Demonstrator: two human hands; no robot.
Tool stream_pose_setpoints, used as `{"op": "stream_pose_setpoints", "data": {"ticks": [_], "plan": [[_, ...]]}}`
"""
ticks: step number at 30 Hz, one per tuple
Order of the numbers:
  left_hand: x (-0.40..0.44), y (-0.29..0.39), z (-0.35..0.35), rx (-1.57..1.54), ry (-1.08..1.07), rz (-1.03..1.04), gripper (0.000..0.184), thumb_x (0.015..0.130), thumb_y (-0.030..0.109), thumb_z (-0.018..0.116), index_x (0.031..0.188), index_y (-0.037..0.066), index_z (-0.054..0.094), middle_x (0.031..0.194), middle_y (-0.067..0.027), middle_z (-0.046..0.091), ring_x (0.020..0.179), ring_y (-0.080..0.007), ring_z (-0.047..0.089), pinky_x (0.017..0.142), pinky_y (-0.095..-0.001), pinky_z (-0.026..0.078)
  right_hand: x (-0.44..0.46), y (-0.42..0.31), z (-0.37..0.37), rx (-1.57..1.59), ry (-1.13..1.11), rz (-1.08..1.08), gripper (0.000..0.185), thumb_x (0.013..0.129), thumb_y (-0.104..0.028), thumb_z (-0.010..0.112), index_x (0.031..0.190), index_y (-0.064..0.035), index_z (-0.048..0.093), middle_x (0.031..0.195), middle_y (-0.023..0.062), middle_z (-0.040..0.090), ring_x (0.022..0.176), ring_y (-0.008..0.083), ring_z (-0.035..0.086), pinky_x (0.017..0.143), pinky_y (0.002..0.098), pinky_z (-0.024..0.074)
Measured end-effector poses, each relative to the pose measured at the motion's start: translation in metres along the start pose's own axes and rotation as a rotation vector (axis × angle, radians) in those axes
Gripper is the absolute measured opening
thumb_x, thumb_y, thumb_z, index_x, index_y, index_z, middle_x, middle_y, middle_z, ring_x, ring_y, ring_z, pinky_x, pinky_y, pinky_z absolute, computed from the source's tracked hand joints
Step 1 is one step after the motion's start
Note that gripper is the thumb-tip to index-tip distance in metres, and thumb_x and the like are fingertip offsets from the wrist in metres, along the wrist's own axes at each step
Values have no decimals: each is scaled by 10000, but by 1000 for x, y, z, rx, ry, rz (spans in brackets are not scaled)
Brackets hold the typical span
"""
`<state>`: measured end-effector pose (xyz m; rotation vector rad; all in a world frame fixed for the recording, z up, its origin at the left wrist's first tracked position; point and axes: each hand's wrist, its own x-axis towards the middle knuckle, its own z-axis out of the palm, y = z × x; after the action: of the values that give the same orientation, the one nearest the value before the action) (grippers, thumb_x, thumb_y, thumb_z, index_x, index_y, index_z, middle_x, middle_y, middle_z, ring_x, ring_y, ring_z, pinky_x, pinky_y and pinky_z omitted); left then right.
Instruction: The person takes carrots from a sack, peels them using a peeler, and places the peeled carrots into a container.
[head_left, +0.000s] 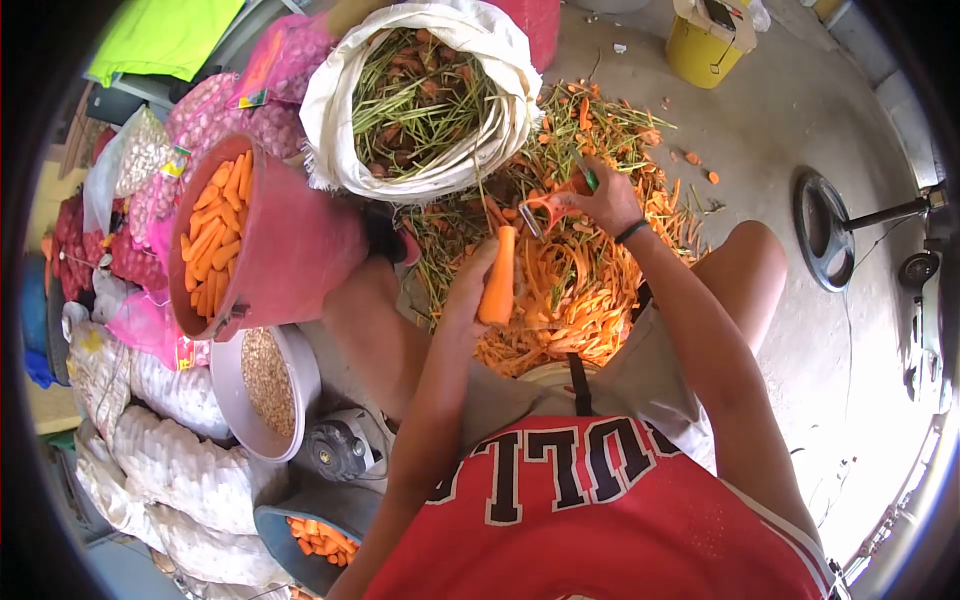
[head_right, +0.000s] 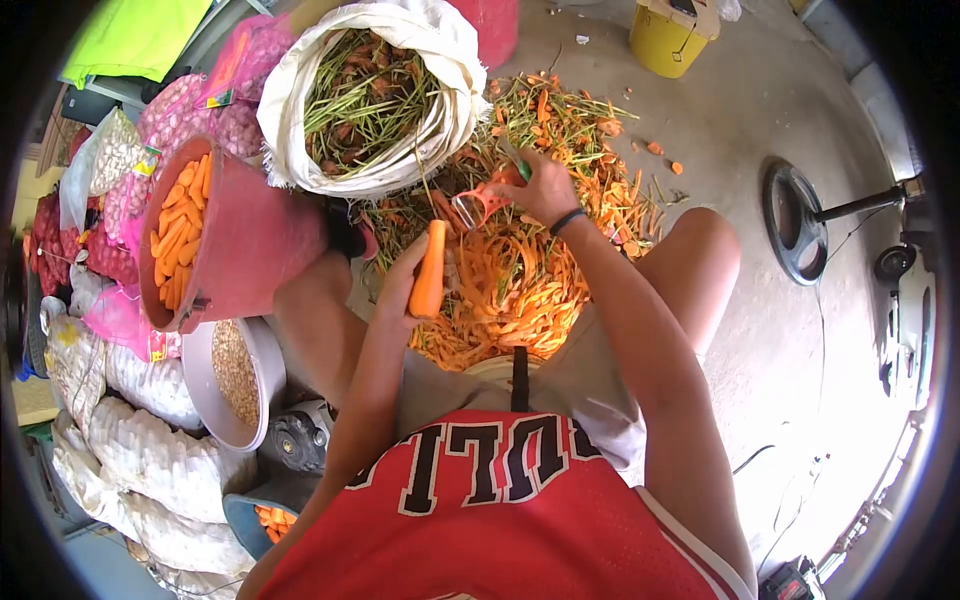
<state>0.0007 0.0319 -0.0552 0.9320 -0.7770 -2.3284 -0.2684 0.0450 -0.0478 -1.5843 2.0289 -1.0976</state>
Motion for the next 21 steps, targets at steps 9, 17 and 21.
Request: {"op": "stream_pose_setpoints", "data": {"ticks": [9, 17, 21], "plan": [[15, -1, 18, -318, -9, 276, 299, 1031, 340, 483, 1170, 84, 554, 921, -55, 615, 800, -161, 623, 693, -316, 540, -48, 16, 50, -217, -464, 52, 490, 879, -390, 689, 1167, -11, 571, 883, 199, 677, 848, 395, 657, 772, 460, 515], [39, 1, 23, -394, 249, 384, 307, 1023, 288, 521, 1258, 97, 472, 970, -52, 592, 848, -177, 629, 744, -338, 557, -48, -44, 10, 70, -265, -125, 516, 919, -408, 659, 1212, -10, 512, 744, 182, 623, 714, 332, 647, 666, 428, 505], [55, -7, 19, -382, 175, 357, 232, 1028, 283, 506, 1166, 97, 515, 974, -59, 619, 831, -167, 648, 717, -339, 574, -51, -64, 2, -68, -257, -203, 938, 617, -661, 818, 1187, 24, 526, 655, 167, 602, 630, 347, 651, 602, 405, 516]]}}
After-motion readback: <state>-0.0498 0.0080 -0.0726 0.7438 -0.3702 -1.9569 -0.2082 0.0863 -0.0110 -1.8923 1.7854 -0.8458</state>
